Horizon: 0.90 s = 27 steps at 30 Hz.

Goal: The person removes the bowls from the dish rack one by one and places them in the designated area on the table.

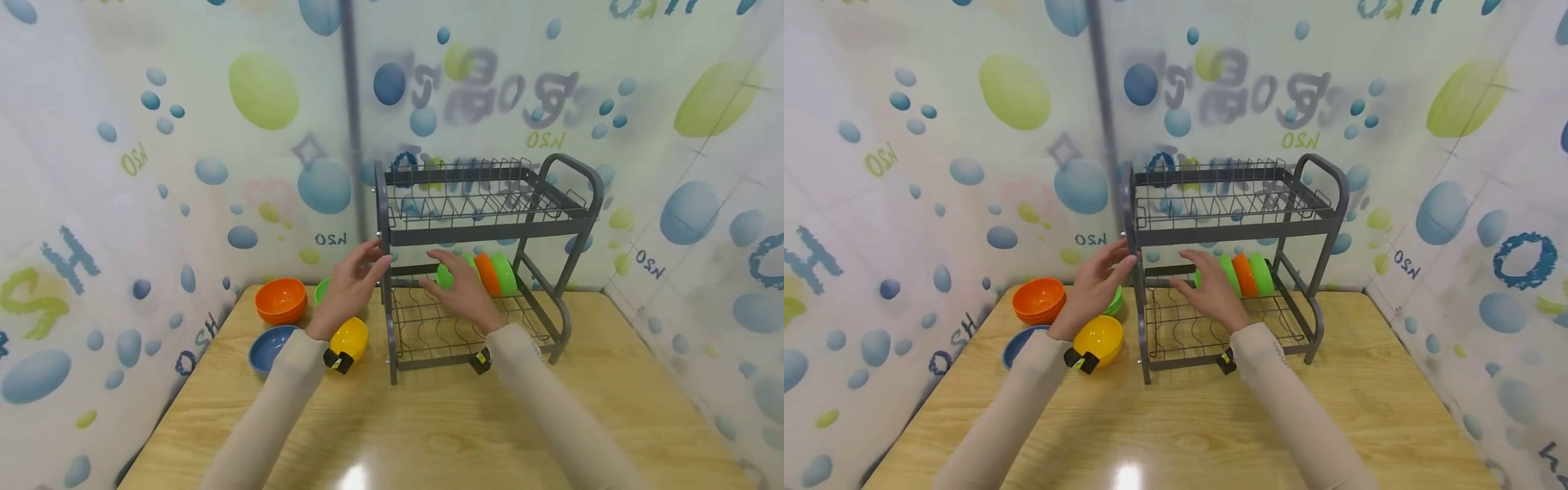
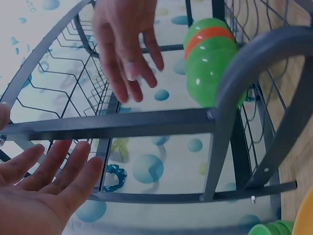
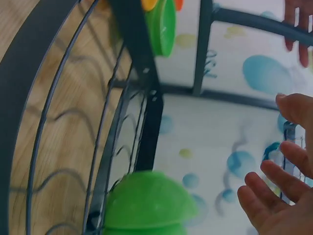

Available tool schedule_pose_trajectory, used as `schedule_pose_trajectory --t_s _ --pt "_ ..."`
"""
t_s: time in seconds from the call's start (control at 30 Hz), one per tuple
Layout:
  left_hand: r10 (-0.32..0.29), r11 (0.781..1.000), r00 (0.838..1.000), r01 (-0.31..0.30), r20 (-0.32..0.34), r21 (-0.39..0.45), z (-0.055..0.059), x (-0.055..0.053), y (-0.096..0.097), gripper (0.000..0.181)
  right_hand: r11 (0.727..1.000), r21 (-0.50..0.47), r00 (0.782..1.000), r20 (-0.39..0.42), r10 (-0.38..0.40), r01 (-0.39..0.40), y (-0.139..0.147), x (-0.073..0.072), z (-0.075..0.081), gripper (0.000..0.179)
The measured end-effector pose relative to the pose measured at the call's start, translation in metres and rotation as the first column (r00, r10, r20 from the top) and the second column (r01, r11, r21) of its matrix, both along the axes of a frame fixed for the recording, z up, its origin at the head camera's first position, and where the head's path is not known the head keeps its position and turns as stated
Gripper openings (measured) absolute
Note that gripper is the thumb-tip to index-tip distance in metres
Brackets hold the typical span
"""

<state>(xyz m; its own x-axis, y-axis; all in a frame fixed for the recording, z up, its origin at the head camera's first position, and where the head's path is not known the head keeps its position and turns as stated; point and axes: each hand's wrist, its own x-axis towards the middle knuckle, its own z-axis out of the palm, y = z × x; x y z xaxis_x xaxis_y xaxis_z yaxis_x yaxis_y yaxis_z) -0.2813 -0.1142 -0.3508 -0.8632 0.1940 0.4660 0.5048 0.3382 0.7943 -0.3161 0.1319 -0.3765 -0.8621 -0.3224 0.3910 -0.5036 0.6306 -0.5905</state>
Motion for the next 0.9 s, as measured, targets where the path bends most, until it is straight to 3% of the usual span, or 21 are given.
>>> schedule_pose_trajectory --t_s 0.2,0.33,0.7,0.9 --pt "-0.047 0.993 0.999 0.047 -0.009 0.104 0.005 -0.003 0.008 0.032 0.998 0.034 0.998 0.002 -0.061 0.061 0.013 -0.011 -0.01 0.065" --pt "-0.026 0.988 0.999 0.029 -0.021 0.151 0.004 -0.005 0.011 0.025 0.995 0.041 0.995 0.021 -0.095 0.094 0.02 -0.016 -0.017 0.066" --pt "0.025 0.989 0.99 -0.003 -0.14 0.15 -0.004 -0.01 0.018 0.02 0.981 0.016 0.969 0.154 -0.192 0.192 0.033 -0.025 -0.035 0.069" --pt "0.031 0.984 0.986 -0.001 -0.163 0.18 -0.008 -0.011 0.019 0.024 0.973 -0.033 0.953 0.21 -0.217 0.228 0.035 -0.027 -0.039 0.056"
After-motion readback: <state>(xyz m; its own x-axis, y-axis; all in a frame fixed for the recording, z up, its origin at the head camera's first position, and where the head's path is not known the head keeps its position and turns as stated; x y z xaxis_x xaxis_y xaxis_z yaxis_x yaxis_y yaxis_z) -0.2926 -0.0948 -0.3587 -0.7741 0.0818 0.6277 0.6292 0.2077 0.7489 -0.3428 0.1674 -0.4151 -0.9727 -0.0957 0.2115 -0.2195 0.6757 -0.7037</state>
